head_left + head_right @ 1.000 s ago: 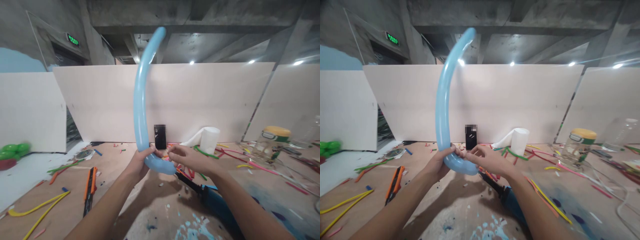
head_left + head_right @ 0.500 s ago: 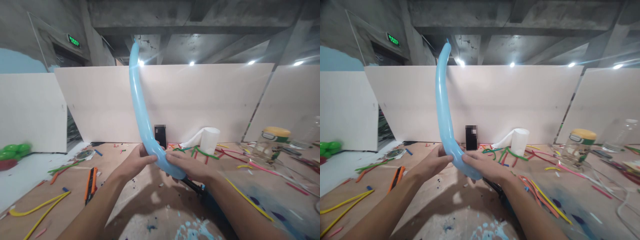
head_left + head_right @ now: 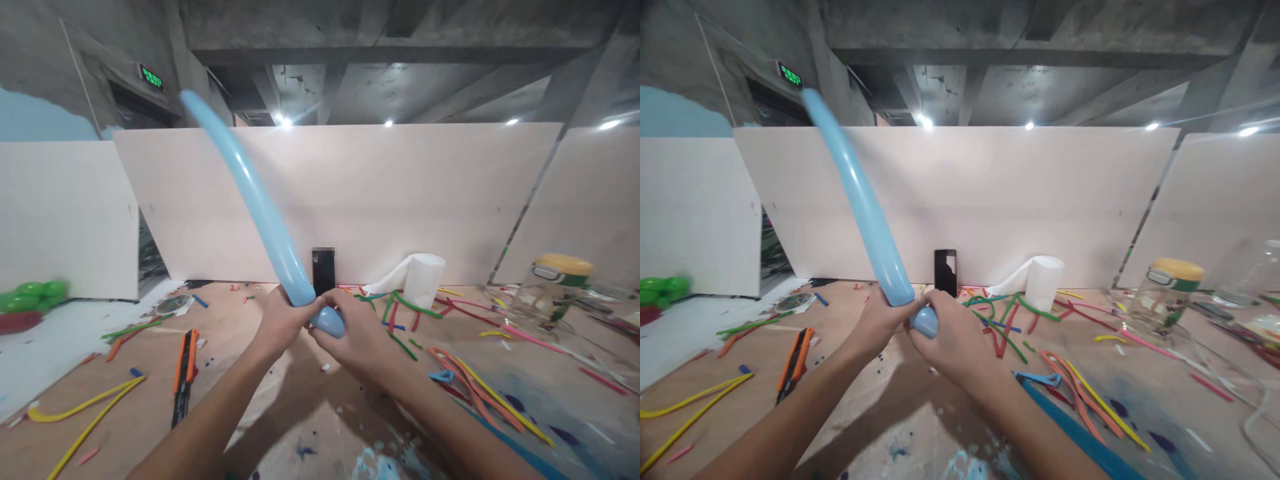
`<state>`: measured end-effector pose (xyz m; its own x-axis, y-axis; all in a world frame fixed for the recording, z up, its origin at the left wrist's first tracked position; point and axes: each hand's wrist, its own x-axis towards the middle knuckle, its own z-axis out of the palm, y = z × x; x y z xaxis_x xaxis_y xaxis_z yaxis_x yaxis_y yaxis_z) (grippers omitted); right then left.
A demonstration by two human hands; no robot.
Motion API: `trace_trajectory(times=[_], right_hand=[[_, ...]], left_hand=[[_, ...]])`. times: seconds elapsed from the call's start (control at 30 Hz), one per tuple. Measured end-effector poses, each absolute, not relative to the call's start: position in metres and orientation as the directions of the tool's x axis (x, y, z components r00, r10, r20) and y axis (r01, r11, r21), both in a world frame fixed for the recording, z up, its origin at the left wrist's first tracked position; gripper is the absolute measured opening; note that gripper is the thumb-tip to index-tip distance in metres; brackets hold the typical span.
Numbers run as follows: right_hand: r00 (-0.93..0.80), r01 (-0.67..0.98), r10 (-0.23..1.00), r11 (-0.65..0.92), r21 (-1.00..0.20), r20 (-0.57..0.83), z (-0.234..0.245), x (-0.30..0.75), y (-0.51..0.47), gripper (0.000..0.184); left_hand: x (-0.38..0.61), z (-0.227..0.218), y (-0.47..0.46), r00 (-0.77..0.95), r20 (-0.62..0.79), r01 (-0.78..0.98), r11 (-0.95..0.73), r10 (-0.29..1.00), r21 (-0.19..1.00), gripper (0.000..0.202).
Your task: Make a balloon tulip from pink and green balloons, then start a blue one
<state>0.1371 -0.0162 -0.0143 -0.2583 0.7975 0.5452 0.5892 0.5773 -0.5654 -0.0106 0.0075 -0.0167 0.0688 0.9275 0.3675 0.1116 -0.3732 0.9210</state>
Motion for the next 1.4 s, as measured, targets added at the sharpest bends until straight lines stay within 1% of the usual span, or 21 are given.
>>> trace_trajectory(times=[0.03,0.1,0.17,0.23,0.27,0.33,0.43,0.5,0.53,0.63,0.73,0.87,0.9,0.97,1.03,1.07,1.17,1.23,1.3,1.37,1.4], right_hand=[[-0.242,0.612,0.784,0.58,-0.537,0.571,-0.015,0.136,-0.018,0.032],[-0.251,0.585,0.831,0.539,-0.606,0.497,-0.016,0.136,-0.019,0.045],[-0.294,0.499,0.913,0.399,-0.769,0.283,-0.016,0.14,-0.018,0.044],[-0.332,0.404,0.937,0.242,-0.882,0.105,-0.015,0.145,-0.015,0.039],[-0.33,0.357,0.94,0.207,-0.911,0.085,-0.015,0.148,-0.013,0.036],[-0.288,0.252,0.948,0.214,-0.944,0.138,-0.015,0.152,-0.007,0.033],[-0.207,-0.01,0.947,0.248,-0.969,0.245,-0.019,0.153,0.002,0.044],[-0.174,-0.184,0.946,0.243,-0.952,0.275,-0.025,0.148,0.006,0.044],[-0.163,-0.233,0.946,0.241,-0.942,0.282,-0.029,0.144,0.007,0.041],[-0.181,-0.247,0.952,0.197,-0.949,0.245,-0.041,0.125,0.003,0.04],[-0.24,-0.252,0.953,0.123,-0.96,0.186,-0.048,0.106,-0.007,0.041],[-0.243,-0.341,0.957,0.07,-0.937,0.16,-0.046,0.097,-0.017,0.043],[-0.265,-0.354,0.958,0.008,-0.935,0.108,-0.045,0.098,-0.018,0.042],[-0.359,-0.356,0.93,-0.219,-0.908,-0.084,-0.042,0.1,-0.019,0.043],[-0.478,-0.352,0.836,-0.464,-0.813,-0.27,-0.039,0.104,-0.018,0.05],[-0.54,-0.351,0.775,-0.562,-0.749,-0.329,-0.038,0.106,-0.017,0.053],[-0.669,-0.352,0.653,-0.699,-0.623,-0.354,-0.038,0.114,-0.014,0.053],[-0.703,-0.305,0.624,-0.698,-0.648,-0.341,-0.039,0.119,-0.011,0.054],[-0.712,-0.245,0.642,-0.608,-0.755,-0.285,-0.04,0.122,-0.009,0.054],[-0.676,-0.194,0.72,-0.381,-0.904,-0.158,-0.041,0.126,-0.007,0.055],[-0.616,-0.166,0.786,-0.185,-0.968,-0.045,-0.04,0.128,-0.007,0.053]], left_hand=[[-0.012,-0.018,0.008,0.045,0.355,0.091,-0.358,0.934,0.929,0.031],[-0.015,-0.02,0.01,0.015,0.339,0.012,-0.339,0.941,0.941,0.03],[-0.019,-0.022,0.012,-0.007,0.325,-0.063,-0.325,0.946,0.944,0.028],[-0.02,-0.023,0.013,0.007,0.297,-0.124,-0.294,0.955,0.948,0.025],[-0.02,-0.024,0.013,0.027,0.277,-0.158,-0.269,0.961,0.95,0.022],[-0.018,-0.023,0.012,0.087,0.245,-0.239,-0.218,0.966,0.946,0.013],[-0.014,-0.02,0.008,0.181,0.236,-0.272,-0.182,0.955,0.945,0.009],[-0.011,-0.018,0.004,0.149,0.264,-0.223,-0.228,0.953,0.948,0.014],[-0.009,-0.018,0.002,0.086,0.296,-0.203,-0.274,0.951,0.94,0.018],[-0.004,-0.017,-0.003,-0.186,0.414,-0.195,-0.446,0.891,0.873,0.021],[0.001,-0.016,-0.005,-0.324,0.452,-0.289,-0.542,0.831,0.789,0.021],[0.003,-0.012,-0.006,-0.316,0.364,-0.51,-0.48,0.876,0.714,0.024],[0.003,-0.011,-0.006,-0.302,0.342,-0.556,-0.456,0.89,0.695,0.022],[0.002,-0.009,-0.006,-0.261,0.336,-0.625,-0.424,0.905,0.656,0.017],[0.0,-0.008,-0.006,-0.212,0.358,-0.672,-0.402,0.909,0.622,0.017],[-0.002,-0.007,-0.006,-0.182,0.362,-0.696,-0.379,0.914,0.609,0.017],[-0.006,-0.004,-0.006,-0.094,0.354,-0.755,-0.298,0.93,0.584,0.019],[-0.008,-0.003,-0.007,-0.071,0.338,-0.753,-0.273,0.939,0.599,0.022],[-0.008,-0.003,-0.007,-0.058,0.317,-0.721,-0.26,0.946,0.642,0.021],[-0.006,-0.004,-0.006,0.002,0.278,-0.684,-0.201,0.961,0.701,0.021],[-0.005,-0.005,-0.006,0.032,0.26,-0.676,-0.17,0.965,0.717,0.021]])
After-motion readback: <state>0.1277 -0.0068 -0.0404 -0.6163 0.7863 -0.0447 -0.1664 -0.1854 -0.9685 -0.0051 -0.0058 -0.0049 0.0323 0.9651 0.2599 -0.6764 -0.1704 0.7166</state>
